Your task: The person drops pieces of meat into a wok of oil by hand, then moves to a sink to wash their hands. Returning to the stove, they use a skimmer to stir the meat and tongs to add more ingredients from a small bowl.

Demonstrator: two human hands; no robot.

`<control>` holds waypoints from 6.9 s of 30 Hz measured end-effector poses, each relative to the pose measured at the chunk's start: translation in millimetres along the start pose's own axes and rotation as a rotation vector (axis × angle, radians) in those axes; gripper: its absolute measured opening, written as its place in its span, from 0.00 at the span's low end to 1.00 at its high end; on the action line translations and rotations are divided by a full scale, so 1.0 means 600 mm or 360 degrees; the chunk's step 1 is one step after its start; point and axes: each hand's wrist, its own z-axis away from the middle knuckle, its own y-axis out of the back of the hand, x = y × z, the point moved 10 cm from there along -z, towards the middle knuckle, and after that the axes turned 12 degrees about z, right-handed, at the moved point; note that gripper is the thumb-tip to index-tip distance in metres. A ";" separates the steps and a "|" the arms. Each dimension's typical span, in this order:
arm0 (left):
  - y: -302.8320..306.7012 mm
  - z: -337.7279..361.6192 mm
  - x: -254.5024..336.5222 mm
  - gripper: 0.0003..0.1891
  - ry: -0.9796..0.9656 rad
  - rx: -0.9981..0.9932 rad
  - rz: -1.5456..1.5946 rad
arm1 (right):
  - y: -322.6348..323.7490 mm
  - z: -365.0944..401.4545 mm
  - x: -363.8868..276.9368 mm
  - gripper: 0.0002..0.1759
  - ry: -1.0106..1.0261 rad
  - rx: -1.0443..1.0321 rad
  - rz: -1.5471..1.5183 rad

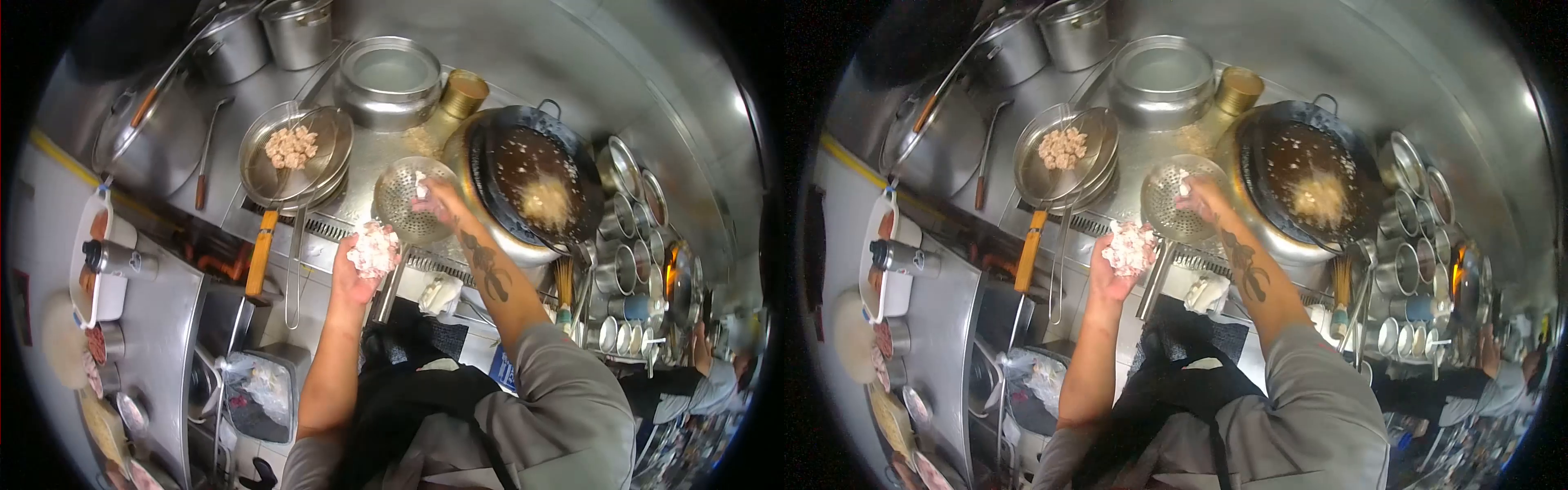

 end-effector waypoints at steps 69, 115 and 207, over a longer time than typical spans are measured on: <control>-0.115 -0.211 -0.122 0.19 0.0522 -0.0294 -0.0877 | 0.009 0.154 -0.246 0.07 0.0575 0.0148 0.1245; -0.123 -0.230 -0.094 0.17 0.0502 -0.0425 -0.0397 | -0.051 0.224 -0.299 0.11 0.1083 0.0162 0.1475; -0.110 -0.210 -0.090 0.18 0.0647 -0.0287 -0.0388 | 0.007 0.124 -0.216 0.08 0.0195 -0.0080 0.0004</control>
